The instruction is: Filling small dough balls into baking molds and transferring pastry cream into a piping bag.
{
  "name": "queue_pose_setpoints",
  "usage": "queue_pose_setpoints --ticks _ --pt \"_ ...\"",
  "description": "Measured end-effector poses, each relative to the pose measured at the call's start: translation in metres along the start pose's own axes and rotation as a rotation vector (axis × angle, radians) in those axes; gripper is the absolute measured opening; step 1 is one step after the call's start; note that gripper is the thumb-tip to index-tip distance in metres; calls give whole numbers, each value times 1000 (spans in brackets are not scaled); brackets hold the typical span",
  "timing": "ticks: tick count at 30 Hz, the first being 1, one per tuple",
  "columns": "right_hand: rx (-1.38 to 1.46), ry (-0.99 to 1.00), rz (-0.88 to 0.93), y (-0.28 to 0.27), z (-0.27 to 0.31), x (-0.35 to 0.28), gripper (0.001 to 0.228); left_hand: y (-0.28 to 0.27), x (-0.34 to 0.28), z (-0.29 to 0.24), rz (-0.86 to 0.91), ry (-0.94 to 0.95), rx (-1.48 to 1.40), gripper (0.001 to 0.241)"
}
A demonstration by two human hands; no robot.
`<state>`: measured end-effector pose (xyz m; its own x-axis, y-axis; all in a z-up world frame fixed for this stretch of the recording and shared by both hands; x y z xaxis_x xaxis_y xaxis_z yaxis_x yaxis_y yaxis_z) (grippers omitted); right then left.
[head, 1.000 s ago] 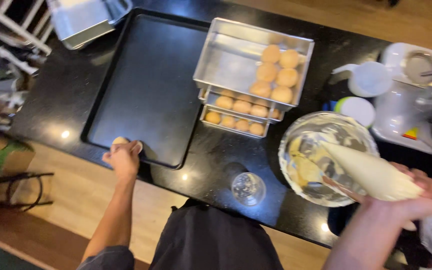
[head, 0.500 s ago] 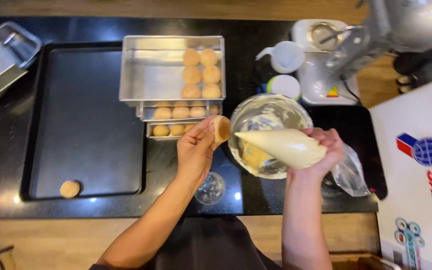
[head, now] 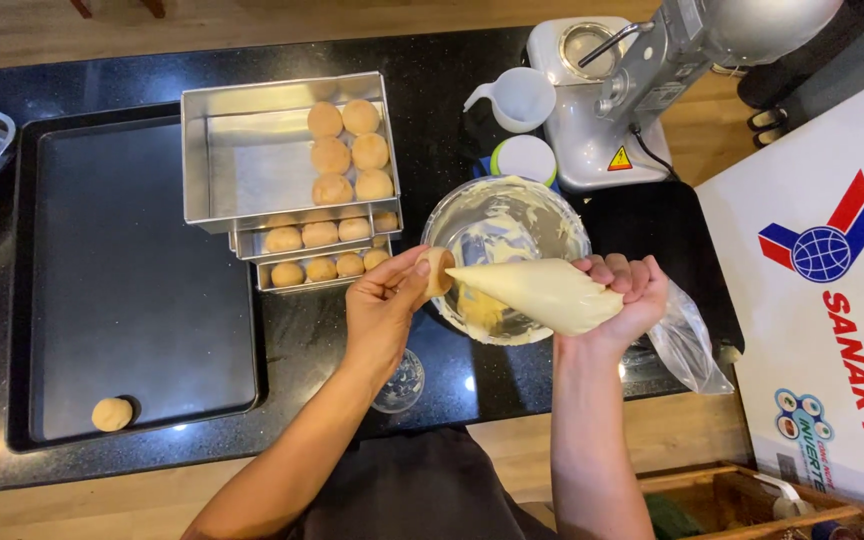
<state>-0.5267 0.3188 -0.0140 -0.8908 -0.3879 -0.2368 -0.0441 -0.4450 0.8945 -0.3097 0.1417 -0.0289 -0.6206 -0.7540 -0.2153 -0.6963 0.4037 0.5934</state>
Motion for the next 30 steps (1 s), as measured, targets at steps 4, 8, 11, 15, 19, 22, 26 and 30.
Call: queue_pose_setpoints --ticks 4,8,11,15,19,22,26,30 --pt "-26 -13 -5 -3 -1 2 49 -2 1 2 -23 -20 -3 31" --pt "-30 -5 3 -3 -4 5 48 -6 0 -1 -65 -35 59 30" --pt "-31 -1 6 -3 -6 6 49 -11 3 4 -79 -48 28 30" --pt "-44 4 -10 2 -11 4 49 -12 4 7 -59 -43 15 30" --pt "-76 8 15 13 -12 1 51 -13 4 9 -41 -59 89 33" --pt "-154 22 92 20 -13 3 53 -12 6 8 -9 -22 97 33" --pt "-221 47 137 25 -11 7 55 -9 7 4 24 32 186 32" --pt "-271 57 162 28 -11 9 57 -8 7 6 38 38 196 32"
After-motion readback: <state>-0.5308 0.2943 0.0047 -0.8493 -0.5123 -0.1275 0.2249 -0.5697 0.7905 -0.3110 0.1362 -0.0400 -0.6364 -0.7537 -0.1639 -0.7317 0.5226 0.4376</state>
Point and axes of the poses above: each hand's wrist, its own x-axis towards the middle knuckle, its own y-axis out of the palm, z = x × y, the point moved 9 cm from there along x, towards the middle knuckle, and after that the axes turned 1 degree about -x, right-handed, at the moved point
